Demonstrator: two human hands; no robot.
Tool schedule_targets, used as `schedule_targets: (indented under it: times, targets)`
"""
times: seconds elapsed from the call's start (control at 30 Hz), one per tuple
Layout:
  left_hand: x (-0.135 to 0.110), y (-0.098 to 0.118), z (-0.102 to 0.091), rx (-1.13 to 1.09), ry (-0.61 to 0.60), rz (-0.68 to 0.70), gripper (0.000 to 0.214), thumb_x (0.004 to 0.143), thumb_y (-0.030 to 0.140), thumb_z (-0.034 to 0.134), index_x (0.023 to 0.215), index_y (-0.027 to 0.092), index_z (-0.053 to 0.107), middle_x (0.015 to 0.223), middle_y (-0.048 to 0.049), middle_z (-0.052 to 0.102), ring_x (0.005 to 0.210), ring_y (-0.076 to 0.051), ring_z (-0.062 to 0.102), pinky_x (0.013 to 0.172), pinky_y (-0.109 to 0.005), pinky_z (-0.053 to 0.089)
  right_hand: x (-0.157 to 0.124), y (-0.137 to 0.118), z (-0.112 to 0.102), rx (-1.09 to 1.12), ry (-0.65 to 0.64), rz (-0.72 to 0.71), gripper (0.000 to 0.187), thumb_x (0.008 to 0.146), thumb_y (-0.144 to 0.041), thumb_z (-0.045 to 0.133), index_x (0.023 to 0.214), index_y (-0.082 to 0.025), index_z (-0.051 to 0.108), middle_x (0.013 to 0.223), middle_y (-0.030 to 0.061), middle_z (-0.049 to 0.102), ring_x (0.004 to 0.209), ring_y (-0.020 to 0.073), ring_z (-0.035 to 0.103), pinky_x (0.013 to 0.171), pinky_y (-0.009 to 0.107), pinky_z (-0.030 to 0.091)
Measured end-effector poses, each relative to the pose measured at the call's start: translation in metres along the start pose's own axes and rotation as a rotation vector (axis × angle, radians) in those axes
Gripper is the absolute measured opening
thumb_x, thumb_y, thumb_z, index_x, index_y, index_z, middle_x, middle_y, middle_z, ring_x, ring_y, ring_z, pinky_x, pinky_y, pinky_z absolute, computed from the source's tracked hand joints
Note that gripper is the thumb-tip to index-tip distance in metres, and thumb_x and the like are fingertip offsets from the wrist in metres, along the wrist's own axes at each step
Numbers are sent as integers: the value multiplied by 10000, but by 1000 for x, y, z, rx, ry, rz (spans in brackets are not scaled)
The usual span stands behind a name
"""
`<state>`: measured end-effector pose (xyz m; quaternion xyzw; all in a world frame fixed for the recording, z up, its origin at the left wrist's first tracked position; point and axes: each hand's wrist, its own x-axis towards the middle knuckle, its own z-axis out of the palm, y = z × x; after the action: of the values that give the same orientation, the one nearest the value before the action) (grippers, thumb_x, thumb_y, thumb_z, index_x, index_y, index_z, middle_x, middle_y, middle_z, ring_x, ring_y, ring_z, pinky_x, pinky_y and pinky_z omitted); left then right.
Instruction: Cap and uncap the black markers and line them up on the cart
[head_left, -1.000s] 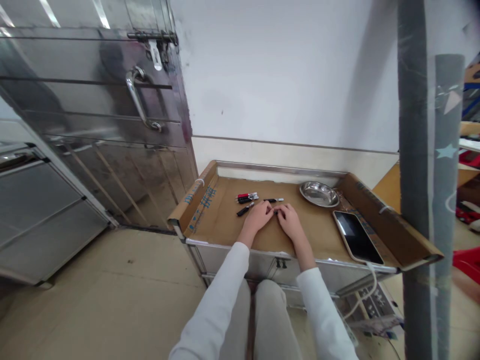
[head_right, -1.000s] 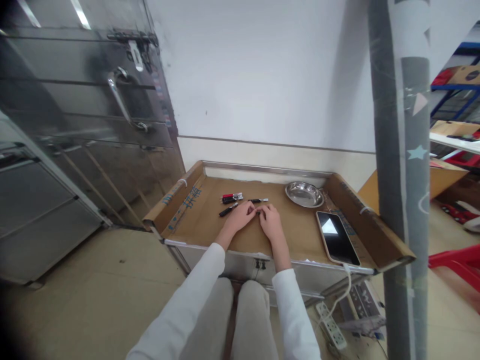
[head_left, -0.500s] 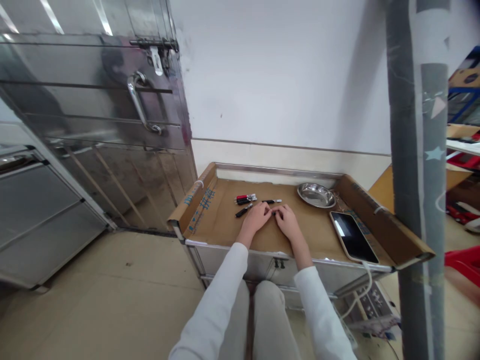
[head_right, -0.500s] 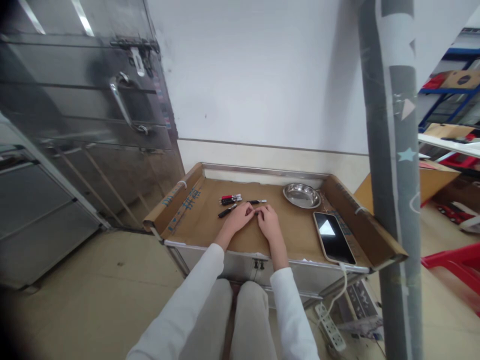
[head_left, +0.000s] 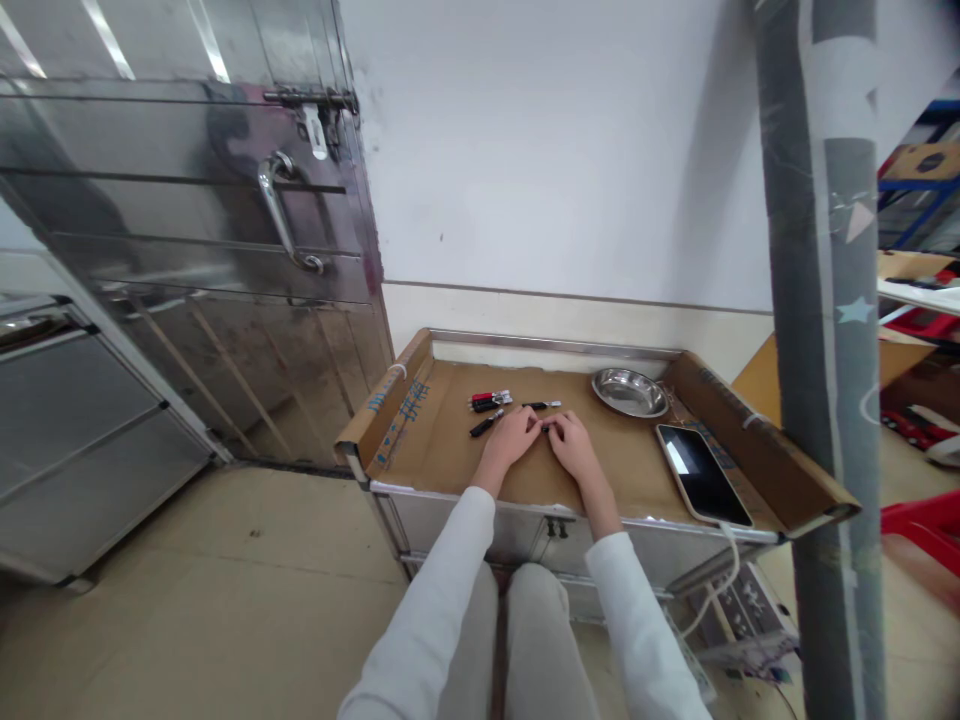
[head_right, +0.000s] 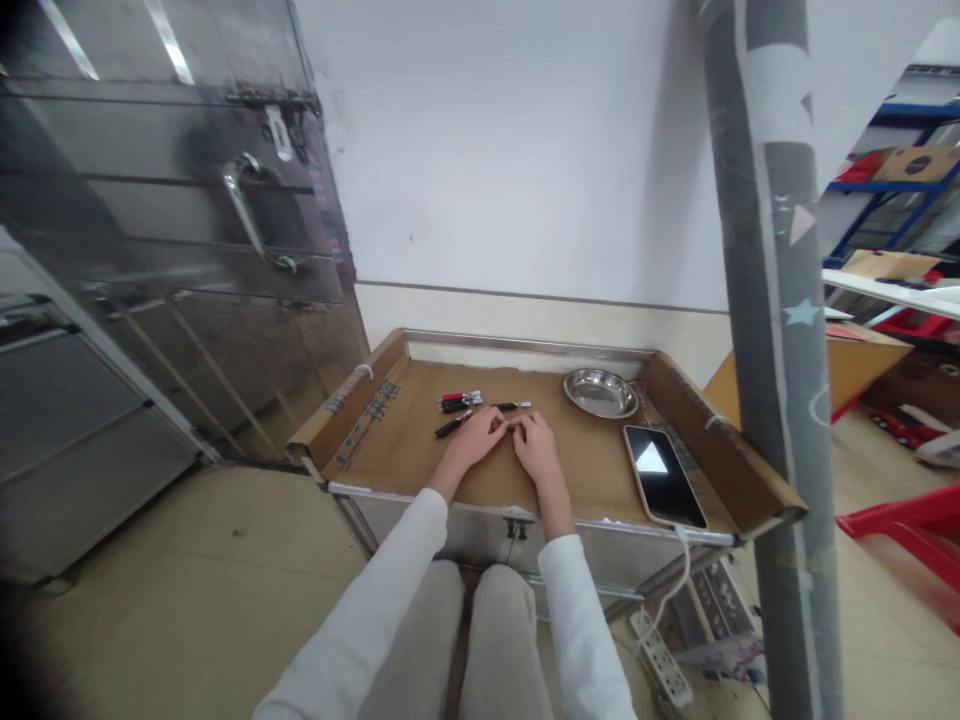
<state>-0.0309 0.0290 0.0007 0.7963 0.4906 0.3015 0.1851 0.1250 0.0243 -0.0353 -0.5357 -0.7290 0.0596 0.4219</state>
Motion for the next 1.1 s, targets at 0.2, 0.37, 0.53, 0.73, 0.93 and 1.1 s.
schedule_targets:
  times: [0.2,0.37,0.53,0.73,0.93,1.1]
  targets:
    - [0,0,0,0,4,-3,106,890,212,487,890,188,591,950,-56,645,891,-182,612,856,-306,478,0,-1,-1,15,-9,-1,246,837,-171,425,866,-210,666,882,70,588,859,210,580,841,359,478]
    - [0,-1,1,-10,3,-7,108,893,216,481,886,190,586,947,-50,643,875,-177,611,846,-304,481,-1,-3,-2,-7,-8,4,256,838,-161,423,876,-207,672,886,70,591,859,206,575,841,356,472]
    - [-1,-1,2,-12,4,4,98,894,217,484,877,191,577,934,-49,643,870,-178,612,841,-304,484,-5,-3,-5,-32,-34,-13,264,871,-190,415,932,-193,672,924,89,603,888,220,573,854,368,459]
    - [2,2,2,22,-15,-23,95,900,225,488,892,194,578,932,-51,649,882,-181,611,848,-303,482,-4,-1,-3,-82,-33,-15,247,873,-199,423,940,-193,661,941,101,605,882,227,558,836,362,444]
    - [5,3,2,43,-4,-12,115,922,235,472,932,185,575,1000,-71,630,904,-194,610,870,-323,475,-1,-1,-1,-150,-61,-20,207,856,-194,447,938,-190,637,954,107,591,874,238,536,819,361,427]
    - [5,0,3,-1,11,-4,90,922,236,492,907,186,564,1000,-57,604,925,-178,596,891,-309,467,-2,-2,-2,-224,-14,11,184,874,-214,457,922,-184,633,932,111,583,857,241,518,795,358,413]
